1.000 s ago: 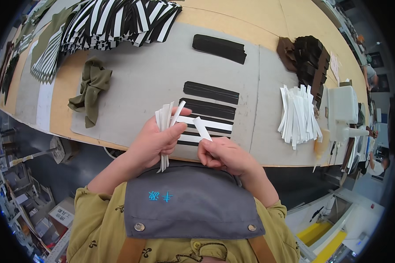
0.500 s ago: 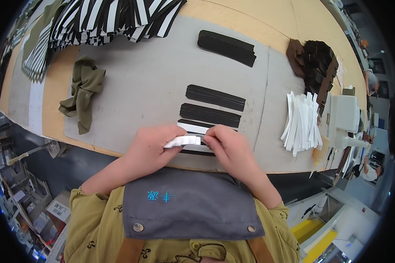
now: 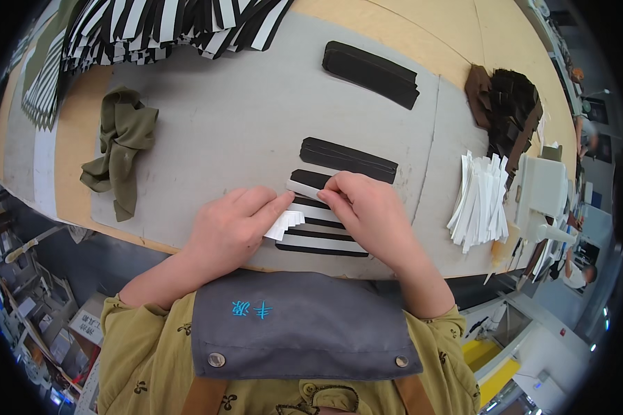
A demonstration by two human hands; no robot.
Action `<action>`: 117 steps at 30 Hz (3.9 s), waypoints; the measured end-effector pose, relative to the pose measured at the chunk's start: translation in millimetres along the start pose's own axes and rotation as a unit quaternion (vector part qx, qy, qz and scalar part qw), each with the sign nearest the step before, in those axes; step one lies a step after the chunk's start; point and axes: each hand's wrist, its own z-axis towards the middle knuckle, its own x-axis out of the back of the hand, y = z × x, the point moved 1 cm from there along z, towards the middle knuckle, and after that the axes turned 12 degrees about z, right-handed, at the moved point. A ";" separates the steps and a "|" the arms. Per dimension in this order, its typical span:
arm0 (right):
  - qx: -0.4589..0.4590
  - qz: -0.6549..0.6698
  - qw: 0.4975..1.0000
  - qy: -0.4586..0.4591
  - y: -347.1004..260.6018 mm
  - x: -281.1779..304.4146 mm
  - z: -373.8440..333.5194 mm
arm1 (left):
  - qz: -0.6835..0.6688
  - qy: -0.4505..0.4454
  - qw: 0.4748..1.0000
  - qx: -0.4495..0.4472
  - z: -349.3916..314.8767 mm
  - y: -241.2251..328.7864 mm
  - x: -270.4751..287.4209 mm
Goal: The person arranges black fabric strips on a table and applies glue to them using a squeeze bottle. They then place white fabric strips on top of the glued black strips to create a striped pattern. The person handles the fabric pieces one by one, pressing them down to secure the bond.
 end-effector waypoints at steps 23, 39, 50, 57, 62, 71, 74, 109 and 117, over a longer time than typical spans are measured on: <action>0.029 -0.063 0.998 0.009 4.0 -0.1 8.8 | -0.012 0.007 1.000 0.021 1.7 -1.3 0.3; -0.062 -0.018 0.998 0.024 2.7 18.5 -4.1 | -0.003 -0.016 0.999 0.043 7.6 1.9 -0.7; -0.027 -0.038 0.996 0.080 17.7 14.4 -13.9 | 0.025 -0.013 0.999 0.022 9.3 1.3 -1.1; -0.022 -0.080 0.993 0.080 14.5 13.8 -12.4 | 0.004 -0.022 0.999 0.042 7.2 2.4 -0.9; -0.020 -0.089 0.993 0.079 14.9 13.0 -11.9 | 0.005 -0.032 0.998 0.047 9.1 3.7 1.4; -0.066 -0.146 0.975 0.157 19.6 21.9 -25.1 | -0.011 -0.015 0.999 0.042 12.2 5.8 0.5; -0.061 -0.112 0.960 0.251 33.4 26.8 -45.8 | -0.011 -0.001 1.000 0.013 16.0 10.0 4.4; 0.110 -0.144 0.937 0.297 74.3 -19.6 -95.3 | 0.036 -0.094 0.989 -0.105 61.4 49.5 -26.8; 0.053 -0.172 0.951 0.251 64.6 -17.3 -96.5 | 0.068 -0.072 0.990 -0.098 51.6 38.9 -14.9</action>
